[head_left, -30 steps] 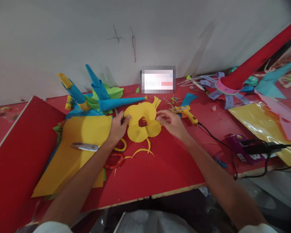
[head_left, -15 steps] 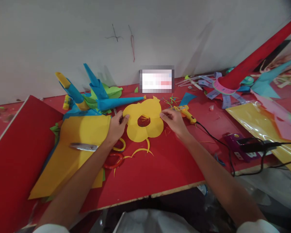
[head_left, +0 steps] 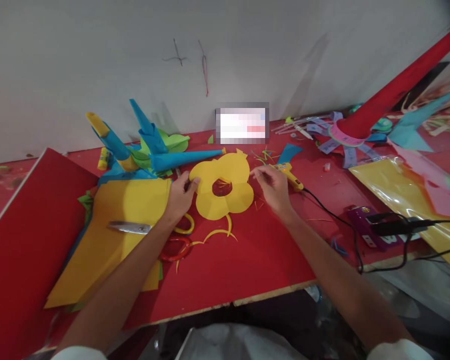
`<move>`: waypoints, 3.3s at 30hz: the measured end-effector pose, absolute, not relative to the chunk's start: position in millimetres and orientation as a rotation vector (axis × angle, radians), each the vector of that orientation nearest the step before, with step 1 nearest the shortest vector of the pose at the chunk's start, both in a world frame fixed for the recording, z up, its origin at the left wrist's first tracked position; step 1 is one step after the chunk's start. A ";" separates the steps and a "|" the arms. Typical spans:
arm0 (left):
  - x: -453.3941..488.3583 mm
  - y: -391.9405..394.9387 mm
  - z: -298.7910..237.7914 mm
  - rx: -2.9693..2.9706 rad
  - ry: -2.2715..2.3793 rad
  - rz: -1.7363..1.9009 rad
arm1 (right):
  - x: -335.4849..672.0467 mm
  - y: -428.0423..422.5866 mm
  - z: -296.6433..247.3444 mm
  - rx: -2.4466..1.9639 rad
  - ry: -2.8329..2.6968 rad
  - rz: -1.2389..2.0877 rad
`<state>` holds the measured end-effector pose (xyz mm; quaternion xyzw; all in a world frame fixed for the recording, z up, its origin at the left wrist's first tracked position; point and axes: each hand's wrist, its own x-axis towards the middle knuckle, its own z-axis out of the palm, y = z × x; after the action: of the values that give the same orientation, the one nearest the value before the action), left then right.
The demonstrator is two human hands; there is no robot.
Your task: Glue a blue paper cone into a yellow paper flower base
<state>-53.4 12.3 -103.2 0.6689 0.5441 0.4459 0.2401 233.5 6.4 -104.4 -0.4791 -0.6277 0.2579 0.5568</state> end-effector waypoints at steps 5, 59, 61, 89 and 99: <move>-52.5 9.8 -100.9 1.788 1.431 1.238 | 232.0 12.2 -113.7 -1.153 -1.389 0.767; -18.2 6.5 -61.7 1.676 1.073 1.157 | 277.4 21.9 -100.5 -0.986 -0.821 1.194; -17.4 2.8 -56.0 1.672 1.062 1.196 | 277.9 21.5 -99.8 -0.983 -0.803 1.193; -14.9 -38.4 -20.7 2.962 0.895 1.717 | 269.9 10.9 -85.8 -0.952 -0.874 1.336; -3.3 -40.1 -16.9 2.712 0.848 1.107 | 266.9 -6.8 -63.3 -0.935 -0.985 1.254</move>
<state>-3.3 -40.1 -16.9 0.8884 0.2778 0.3627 0.0457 266.9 -6.8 -63.3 -0.4037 -0.4252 0.5414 0.6025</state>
